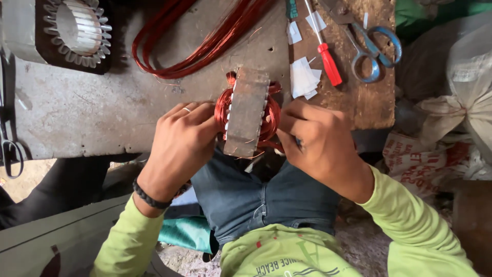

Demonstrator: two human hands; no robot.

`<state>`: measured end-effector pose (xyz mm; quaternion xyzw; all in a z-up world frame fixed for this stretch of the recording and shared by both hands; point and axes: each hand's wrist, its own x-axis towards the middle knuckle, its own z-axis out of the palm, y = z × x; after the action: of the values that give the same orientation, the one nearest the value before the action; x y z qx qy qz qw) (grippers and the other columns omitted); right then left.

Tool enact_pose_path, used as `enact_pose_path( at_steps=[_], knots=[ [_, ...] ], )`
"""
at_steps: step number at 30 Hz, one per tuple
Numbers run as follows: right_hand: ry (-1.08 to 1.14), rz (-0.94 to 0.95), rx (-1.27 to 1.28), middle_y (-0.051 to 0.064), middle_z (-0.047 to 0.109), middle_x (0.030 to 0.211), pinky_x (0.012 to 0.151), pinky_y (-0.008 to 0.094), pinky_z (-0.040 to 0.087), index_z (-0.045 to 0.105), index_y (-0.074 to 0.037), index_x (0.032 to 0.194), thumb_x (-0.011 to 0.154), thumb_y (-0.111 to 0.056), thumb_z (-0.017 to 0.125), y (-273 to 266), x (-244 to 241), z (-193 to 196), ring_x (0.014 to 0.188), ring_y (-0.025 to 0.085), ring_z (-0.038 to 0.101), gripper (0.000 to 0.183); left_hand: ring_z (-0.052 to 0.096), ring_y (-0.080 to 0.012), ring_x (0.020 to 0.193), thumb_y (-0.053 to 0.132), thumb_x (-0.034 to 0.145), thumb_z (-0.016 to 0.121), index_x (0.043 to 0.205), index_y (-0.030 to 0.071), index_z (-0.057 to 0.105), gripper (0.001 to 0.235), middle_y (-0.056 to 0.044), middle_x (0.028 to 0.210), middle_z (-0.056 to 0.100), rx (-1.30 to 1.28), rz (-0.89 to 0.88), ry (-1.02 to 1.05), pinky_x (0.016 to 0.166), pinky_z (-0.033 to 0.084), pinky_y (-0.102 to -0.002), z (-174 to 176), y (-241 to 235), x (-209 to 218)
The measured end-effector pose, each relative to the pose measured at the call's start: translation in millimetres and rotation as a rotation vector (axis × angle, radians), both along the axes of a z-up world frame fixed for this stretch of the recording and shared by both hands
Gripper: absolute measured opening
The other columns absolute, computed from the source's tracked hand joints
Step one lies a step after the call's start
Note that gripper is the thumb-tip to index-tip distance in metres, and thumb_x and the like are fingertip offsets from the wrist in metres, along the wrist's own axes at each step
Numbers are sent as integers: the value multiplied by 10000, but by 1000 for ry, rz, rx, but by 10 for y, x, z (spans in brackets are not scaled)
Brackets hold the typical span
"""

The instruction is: Rewinding a motor stator with copper coils and applying insulation pieces.

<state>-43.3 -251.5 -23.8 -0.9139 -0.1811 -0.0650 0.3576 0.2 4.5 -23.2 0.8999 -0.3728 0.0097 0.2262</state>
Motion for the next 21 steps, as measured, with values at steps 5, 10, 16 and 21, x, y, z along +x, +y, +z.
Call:
enact_pose_path(
  at_steps=[5, 10, 16, 21],
  knots=[
    [-22, 58, 54, 108, 691, 985, 674, 422, 542, 717, -52, 1001, 841, -90, 757, -43, 31, -126, 793, 330, 687, 169, 673, -359, 981, 17, 726, 755, 1069, 40, 727, 345, -116, 1124, 683, 84, 84, 157, 859, 538, -455, 90, -102, 3],
    [24, 84, 28, 99, 709, 975, 646, 422, 540, 750, -98, 1103, 840, -87, 740, -82, 83, -93, 780, 341, 686, 263, 626, -400, 1213, -139, 717, 665, 1187, -13, 703, 488, -302, 1552, 436, -236, 76, 315, 885, 577, -422, 60, -158, 101],
    [85, 63, -26, 110, 709, 950, 629, 436, 538, 748, -94, 1156, 818, -96, 746, -49, 72, 14, 752, 346, 686, 338, 667, -390, 1250, -137, 795, 662, 1190, 10, 711, 425, -226, 1495, 553, -325, 6, 325, 882, 616, -382, -40, -77, 186],
    [40, 67, 66, 144, 718, 1053, 685, 438, 553, 747, -101, 1125, 852, -109, 750, -51, 114, -90, 825, 371, 691, 273, 670, -419, 1188, -131, 769, 668, 1195, 6, 705, 450, -234, 1503, 539, -268, -61, 259, 909, 606, -406, 56, -88, 221]
  ],
)
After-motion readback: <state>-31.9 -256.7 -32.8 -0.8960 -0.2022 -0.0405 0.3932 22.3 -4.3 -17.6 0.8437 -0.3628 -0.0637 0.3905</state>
